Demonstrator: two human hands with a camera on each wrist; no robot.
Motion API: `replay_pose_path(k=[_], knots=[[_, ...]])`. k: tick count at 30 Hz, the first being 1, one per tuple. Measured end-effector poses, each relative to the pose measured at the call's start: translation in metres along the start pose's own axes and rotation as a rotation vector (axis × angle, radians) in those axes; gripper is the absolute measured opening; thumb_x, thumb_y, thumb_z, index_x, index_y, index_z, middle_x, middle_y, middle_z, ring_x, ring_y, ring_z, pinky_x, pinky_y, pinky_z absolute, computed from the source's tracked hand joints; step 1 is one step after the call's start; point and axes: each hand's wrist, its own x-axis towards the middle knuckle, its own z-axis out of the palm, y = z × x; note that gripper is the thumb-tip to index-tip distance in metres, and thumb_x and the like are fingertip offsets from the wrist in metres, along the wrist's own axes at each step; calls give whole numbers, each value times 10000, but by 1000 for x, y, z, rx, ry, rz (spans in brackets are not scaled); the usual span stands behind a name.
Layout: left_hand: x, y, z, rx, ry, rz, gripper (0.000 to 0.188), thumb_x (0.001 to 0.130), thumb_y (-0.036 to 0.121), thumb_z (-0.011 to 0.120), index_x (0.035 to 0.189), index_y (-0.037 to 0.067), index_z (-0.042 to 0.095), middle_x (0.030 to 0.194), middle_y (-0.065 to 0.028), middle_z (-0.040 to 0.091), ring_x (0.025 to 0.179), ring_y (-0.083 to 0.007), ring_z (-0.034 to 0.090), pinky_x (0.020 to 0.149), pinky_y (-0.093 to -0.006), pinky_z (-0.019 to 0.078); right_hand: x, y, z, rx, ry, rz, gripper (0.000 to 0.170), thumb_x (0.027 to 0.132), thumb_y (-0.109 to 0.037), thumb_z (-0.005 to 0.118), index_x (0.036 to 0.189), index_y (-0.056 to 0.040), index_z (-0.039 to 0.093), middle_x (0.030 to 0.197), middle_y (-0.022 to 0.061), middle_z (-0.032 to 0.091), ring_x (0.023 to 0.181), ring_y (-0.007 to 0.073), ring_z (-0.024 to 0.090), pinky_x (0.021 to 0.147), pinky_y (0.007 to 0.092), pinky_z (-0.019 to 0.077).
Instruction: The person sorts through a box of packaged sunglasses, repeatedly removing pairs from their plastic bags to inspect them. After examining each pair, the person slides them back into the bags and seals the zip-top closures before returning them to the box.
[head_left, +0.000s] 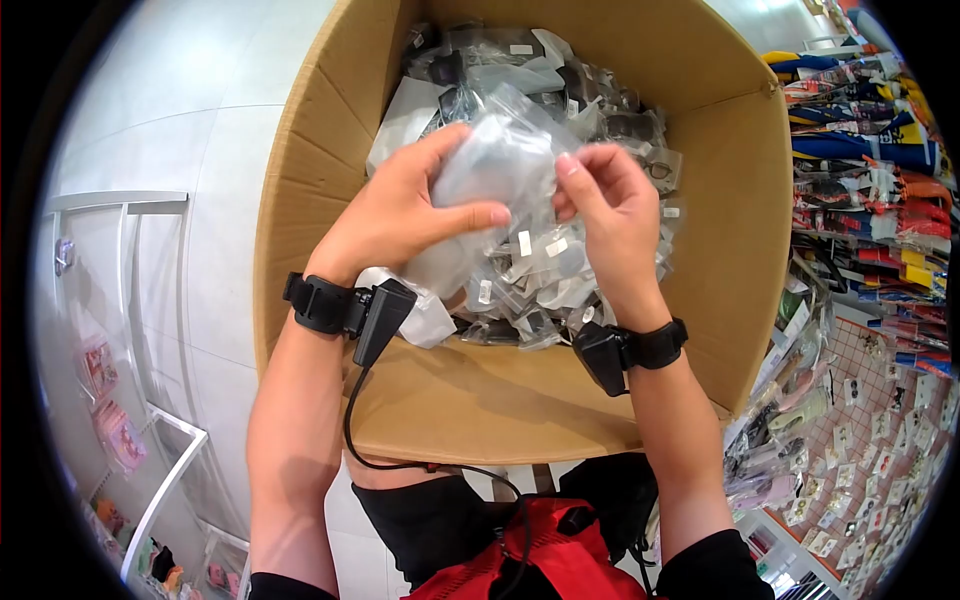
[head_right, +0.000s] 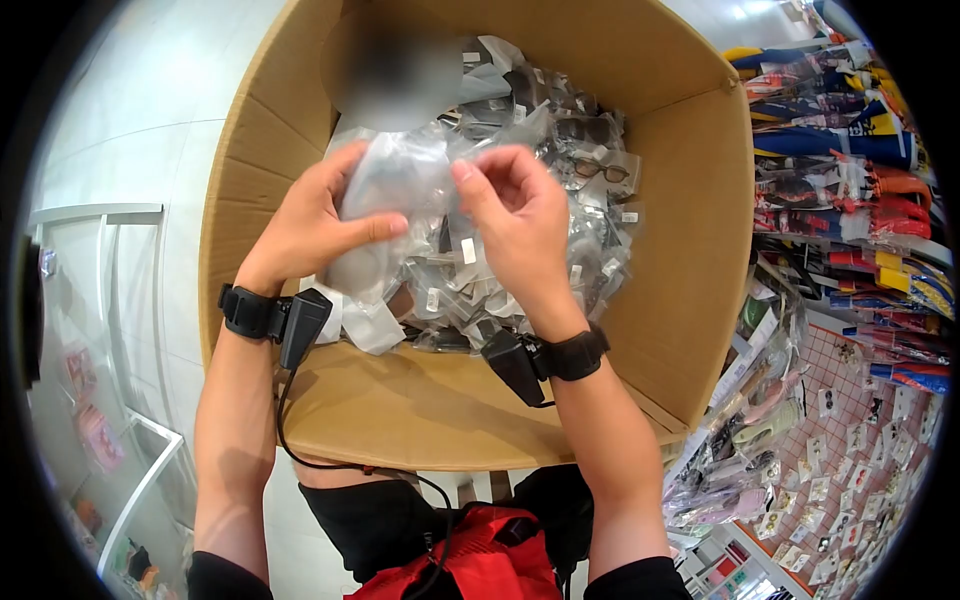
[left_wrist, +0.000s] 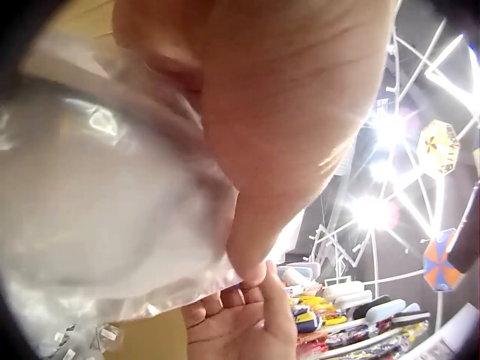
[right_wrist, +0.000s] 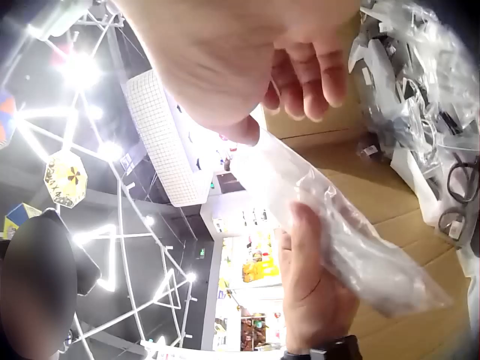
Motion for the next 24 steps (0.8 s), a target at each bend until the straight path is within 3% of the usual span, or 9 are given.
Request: replay_pose_path(k=[1, 2, 5, 6, 10, 12, 16, 19, 24], knots=[[-2, 0, 1, 3, -35, 63, 541, 839, 258, 819, 1273, 29, 592, 1066, -68, 671, 984, -145, 610, 888, -309, 499, -3, -1, -1, -19, -48, 68, 181, 935, -156, 720, 891, 2, 645, 916, 26, 660, 756, 53, 602, 651, 208, 498], [-5, 3, 2, -81, -117, -26, 561, 880, 292, 784, 1332, 40, 567, 1115, -65, 663, 1023, -137, 606, 916, -302, 492, -6, 2, -1, -10, -93, 0, 162, 933, -147, 718, 907, -2, 651, 768, 6, 644, 661, 65, 600, 607, 221, 502], [-3, 9, 2, -216, -179, -114, 496, 946, 284, 712, 1347, 45, 546, 1169, -30, 649, 1040, -114, 594, 919, -294, 487, -17, -4, 2, 164, -72, 80, 161, 938, -146, 713, 912, 0, 652, 798, 20, 652, 677, 79, 614, 613, 226, 511], [-3, 11, 3, -257, -151, -102, 391, 994, 282, 643, 1293, 36, 592, 1099, -17, 666, 999, -109, 601, 894, -281, 487, -19, -4, 2, 166, -71, 78, 161, 938, -146, 713, 912, 0, 652, 798, 20, 652, 677, 79, 614, 613, 226, 511], [-2, 5, -2, -228, -116, -78, 295, 1005, 263, 628, 1161, 16, 670, 1023, -8, 682, 953, -98, 603, 856, -269, 488, -28, 2, 2, 191, -68, 52, 133, 942, -118, 701, 938, 8, 657, 828, 36, 664, 704, 95, 632, 628, 236, 530], [-1, 3, 1, -182, -15, 10, 304, 1001, 311, 631, 1027, 22, 720, 863, 7, 680, 782, -62, 580, 711, -244, 486, -30, 1, 3, 162, -71, 10, 126, 942, -109, 699, 948, 10, 659, 839, 41, 666, 712, 99, 635, 633, 238, 535], [-1, -3, -4, -179, -73, -23, 306, 992, 308, 645, 1000, 11, 720, 823, 13, 669, 743, -54, 563, 677, -235, 472, -38, 8, 5, 110, -41, -42, 119, 946, -95, 693, 977, 14, 658, 855, 49, 671, 714, 101, 636, 641, 241, 540], [0, -4, -3, -188, -121, -84, 237, 1000, 239, 634, 1028, 13, 701, 925, 14, 664, 853, -66, 570, 757, -245, 461, -38, 16, 2, 155, -43, -14, 126, 943, -84, 694, 998, 20, 651, 850, 52, 671, 712, 99, 631, 642, 244, 540], [3, -6, 1, -194, 64, 21, 270, 998, 300, 642, 1042, 34, 654, 921, 15, 636, 828, -54, 540, 752, -232, 455, -38, 14, 3, 252, -11, 48, 132, 945, -79, 691, 1011, 24, 642, 850, 52, 660, 705, 96, 625, 639, 255, 535]])
